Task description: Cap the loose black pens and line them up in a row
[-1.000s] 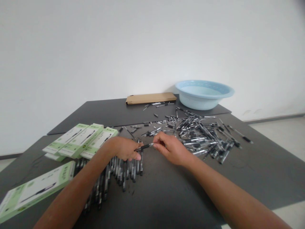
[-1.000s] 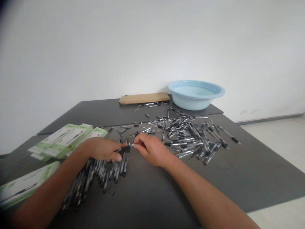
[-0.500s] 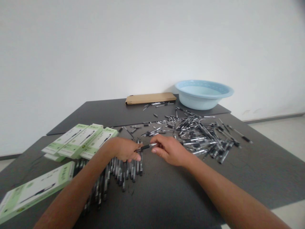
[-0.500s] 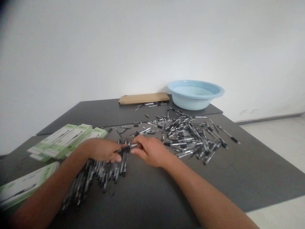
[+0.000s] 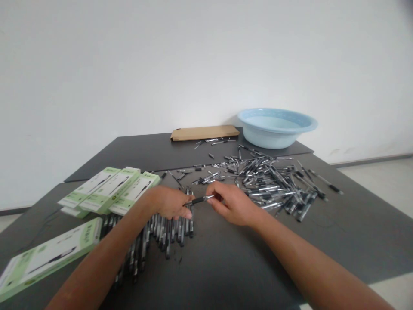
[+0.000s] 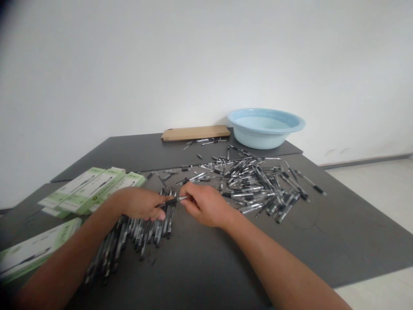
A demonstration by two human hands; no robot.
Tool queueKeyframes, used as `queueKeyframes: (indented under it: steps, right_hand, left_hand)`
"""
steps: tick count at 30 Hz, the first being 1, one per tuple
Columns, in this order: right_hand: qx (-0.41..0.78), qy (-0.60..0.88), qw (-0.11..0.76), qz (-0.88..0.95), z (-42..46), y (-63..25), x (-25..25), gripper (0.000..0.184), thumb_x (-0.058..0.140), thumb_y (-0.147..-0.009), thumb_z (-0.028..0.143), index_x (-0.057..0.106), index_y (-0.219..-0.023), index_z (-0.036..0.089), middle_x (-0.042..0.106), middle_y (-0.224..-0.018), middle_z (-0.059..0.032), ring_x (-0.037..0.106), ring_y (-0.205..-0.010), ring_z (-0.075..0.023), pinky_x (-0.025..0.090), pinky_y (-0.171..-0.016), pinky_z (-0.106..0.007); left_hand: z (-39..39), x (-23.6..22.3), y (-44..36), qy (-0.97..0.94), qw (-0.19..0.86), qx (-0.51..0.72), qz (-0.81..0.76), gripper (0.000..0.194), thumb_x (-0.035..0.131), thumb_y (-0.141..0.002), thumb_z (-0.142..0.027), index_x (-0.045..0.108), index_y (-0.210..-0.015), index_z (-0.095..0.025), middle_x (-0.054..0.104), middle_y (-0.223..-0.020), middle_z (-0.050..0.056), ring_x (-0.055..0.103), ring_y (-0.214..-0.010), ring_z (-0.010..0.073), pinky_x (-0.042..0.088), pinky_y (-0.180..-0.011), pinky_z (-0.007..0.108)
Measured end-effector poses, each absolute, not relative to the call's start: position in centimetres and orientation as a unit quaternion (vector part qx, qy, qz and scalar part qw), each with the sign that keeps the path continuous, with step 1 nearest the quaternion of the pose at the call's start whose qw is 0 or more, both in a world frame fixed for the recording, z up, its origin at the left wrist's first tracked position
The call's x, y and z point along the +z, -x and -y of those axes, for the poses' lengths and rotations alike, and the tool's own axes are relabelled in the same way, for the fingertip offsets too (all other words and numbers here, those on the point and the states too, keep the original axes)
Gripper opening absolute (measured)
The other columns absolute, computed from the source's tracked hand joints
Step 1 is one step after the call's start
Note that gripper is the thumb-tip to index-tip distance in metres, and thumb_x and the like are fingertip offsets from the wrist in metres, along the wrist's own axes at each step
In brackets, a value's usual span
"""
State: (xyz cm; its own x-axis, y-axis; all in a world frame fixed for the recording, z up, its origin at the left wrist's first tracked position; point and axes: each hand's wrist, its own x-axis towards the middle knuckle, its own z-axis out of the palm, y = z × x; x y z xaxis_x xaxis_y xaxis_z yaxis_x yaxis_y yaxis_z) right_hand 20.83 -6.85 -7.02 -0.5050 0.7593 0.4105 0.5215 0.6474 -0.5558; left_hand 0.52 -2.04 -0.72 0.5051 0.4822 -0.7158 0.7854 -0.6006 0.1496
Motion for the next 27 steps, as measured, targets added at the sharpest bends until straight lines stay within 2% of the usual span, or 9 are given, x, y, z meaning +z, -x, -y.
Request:
queueKeyframes:
  steps: [6,10,13,20,27]
  right_hand:
    - [0.164,0.374,0.315,0.857,6.73,-20.85,-7.1,0.004,0.051,-0.089,0.023,0.054,-0.09,0.02,0.059,-0.077,-0.0006,0.053,-0.067,-0.0134,0.035,-0.062,-0.023]
    - [0.191,0.375,0.302,0.855,6.76,-20.94,-7.13,0.015,0.053,-0.089,0.029,0.053,-0.102,0.02,0.061,-0.08,-0.0012,0.056,-0.07,-0.0144,0.037,-0.062,-0.023]
    - [0.212,0.377,0.307,0.848,6.8,-21.09,-7.16,0.025,0.056,-0.087,0.027,0.048,-0.11,0.02,0.062,-0.082,-0.0012,0.057,-0.069,-0.0146,0.039,-0.062,-0.023]
    - [0.187,0.371,0.317,0.853,6.8,-21.08,-7.11,0.009,0.052,-0.086,0.019,0.049,-0.093,0.02,0.058,-0.077,0.0004,0.054,-0.067,-0.0133,0.037,-0.061,-0.022]
    - [0.174,0.371,0.311,0.858,6.76,-20.98,-7.06,0.006,0.052,-0.089,0.025,0.051,-0.089,0.02,0.058,-0.075,0.0008,0.053,-0.067,-0.0127,0.035,-0.06,-0.022]
  left_hand:
    - [2.03,-0.82,-0.49,-0.835,0.239,-0.32,-0.379,0.042,0.044,-0.089,-0.036,0.05,-0.125,-0.016,0.074,-0.086,0.008,0.067,-0.074,0.0207,0.046,-0.058,0.023]
    - [2.09,-0.71,-0.56,-0.832,0.246,-0.318,-0.381,0.041,0.044,-0.089,-0.034,0.052,-0.123,-0.013,0.074,-0.085,0.01,0.067,-0.074,0.0213,0.046,-0.057,0.024]
    - [2.1,-0.67,-0.55,-0.835,0.242,-0.318,-0.379,0.041,0.044,-0.089,-0.035,0.052,-0.123,-0.012,0.074,-0.086,0.01,0.067,-0.075,0.0209,0.047,-0.058,0.023]
    - [1.97,-0.87,-0.5,-0.83,0.246,-0.325,-0.38,0.042,0.044,-0.09,-0.034,0.048,-0.128,-0.015,0.074,-0.088,0.009,0.067,-0.075,0.0197,0.046,-0.057,0.022]
    - [2.08,-0.87,-0.56,-0.83,0.241,-0.323,-0.385,0.04,0.046,-0.089,-0.034,0.05,-0.124,-0.015,0.074,-0.087,0.008,0.067,-0.074,0.0196,0.046,-0.057,0.023]
